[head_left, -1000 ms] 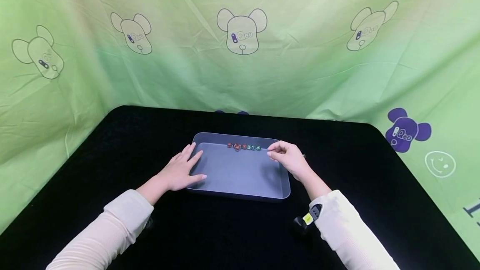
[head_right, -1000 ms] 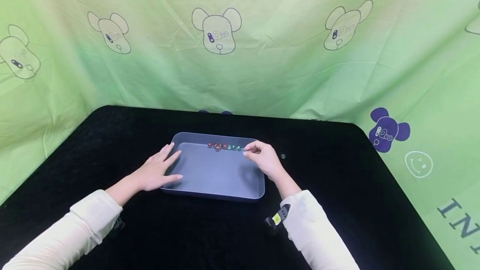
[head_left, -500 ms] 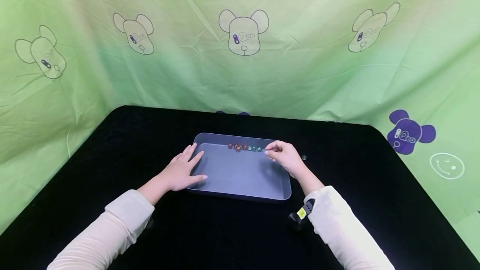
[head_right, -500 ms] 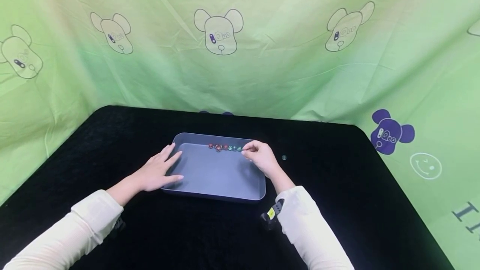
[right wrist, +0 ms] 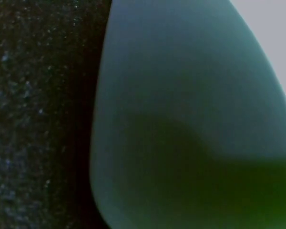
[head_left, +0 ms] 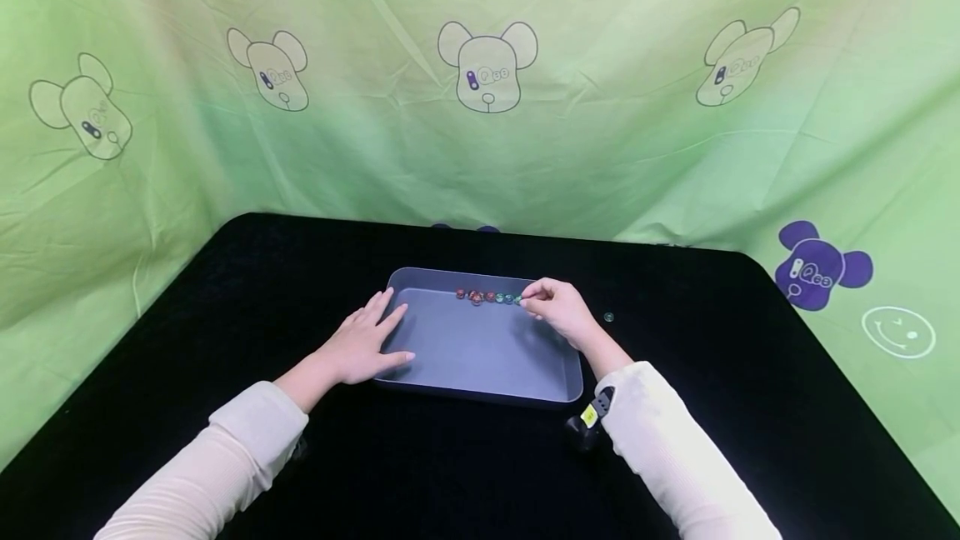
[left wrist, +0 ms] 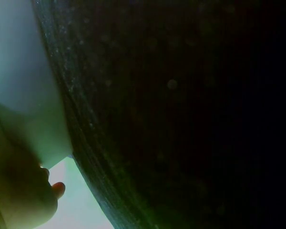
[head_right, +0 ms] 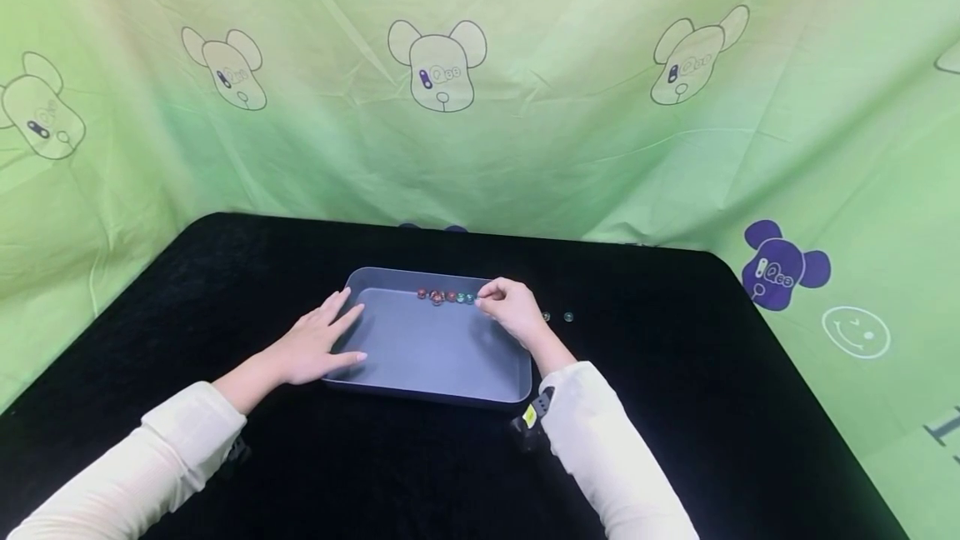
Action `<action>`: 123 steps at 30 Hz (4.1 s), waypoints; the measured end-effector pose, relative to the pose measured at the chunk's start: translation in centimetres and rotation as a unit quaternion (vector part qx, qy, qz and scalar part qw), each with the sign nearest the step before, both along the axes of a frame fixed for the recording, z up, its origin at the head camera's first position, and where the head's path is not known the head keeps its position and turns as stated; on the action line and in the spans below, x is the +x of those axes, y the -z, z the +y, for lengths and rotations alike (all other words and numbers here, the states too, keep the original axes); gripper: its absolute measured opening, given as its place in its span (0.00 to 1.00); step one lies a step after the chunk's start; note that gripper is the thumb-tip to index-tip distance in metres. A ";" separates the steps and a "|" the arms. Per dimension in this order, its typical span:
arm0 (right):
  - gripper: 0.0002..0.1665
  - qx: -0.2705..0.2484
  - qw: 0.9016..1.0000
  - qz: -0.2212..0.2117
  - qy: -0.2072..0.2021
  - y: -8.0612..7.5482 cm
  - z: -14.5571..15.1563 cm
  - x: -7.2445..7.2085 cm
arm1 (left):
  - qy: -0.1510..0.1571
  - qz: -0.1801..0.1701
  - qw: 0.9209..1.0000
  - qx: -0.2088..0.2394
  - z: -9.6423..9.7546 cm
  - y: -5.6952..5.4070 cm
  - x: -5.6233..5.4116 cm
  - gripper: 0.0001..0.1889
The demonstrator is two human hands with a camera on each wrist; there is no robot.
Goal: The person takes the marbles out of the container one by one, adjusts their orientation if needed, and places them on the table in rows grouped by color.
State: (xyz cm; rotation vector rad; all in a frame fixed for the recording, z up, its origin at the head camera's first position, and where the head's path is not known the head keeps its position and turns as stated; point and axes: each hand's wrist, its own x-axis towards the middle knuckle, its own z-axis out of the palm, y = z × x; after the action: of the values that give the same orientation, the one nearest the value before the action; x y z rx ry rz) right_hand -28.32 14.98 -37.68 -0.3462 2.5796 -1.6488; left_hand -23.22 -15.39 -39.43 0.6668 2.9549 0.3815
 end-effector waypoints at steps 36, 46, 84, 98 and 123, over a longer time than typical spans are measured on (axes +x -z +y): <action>0.12 0.042 0.998 -0.039 0.012 0.2 -0.6 -1.6 | -0.007 0.007 1.000 0.004 0.0 0.6 0.0 0.40; 0.12 0.028 0.998 -0.060 0.016 0.0 -0.8 -1.6 | -0.005 0.006 1.000 0.005 0.1 0.6 0.1 0.40; 0.13 0.213 0.977 -0.004 -0.014 -0.3 -0.6 -3.2 | -0.008 0.004 1.000 0.007 0.0 0.9 -0.2 0.40; 0.14 0.292 0.956 0.014 -0.041 0.1 -0.6 -3.5 | -0.010 -0.002 1.000 0.012 0.0 0.8 -0.1 0.40; 0.05 0.349 0.935 0.020 -0.055 0.0 -1.1 -3.6 | -0.007 -0.008 1.000 0.013 -0.2 0.5 -0.2 0.41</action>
State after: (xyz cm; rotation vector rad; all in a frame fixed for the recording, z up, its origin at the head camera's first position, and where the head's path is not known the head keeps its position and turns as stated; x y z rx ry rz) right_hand -31.92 13.90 -37.64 -0.4510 2.8828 -0.6096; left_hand -23.38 -15.60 -39.97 0.6439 2.9462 0.4253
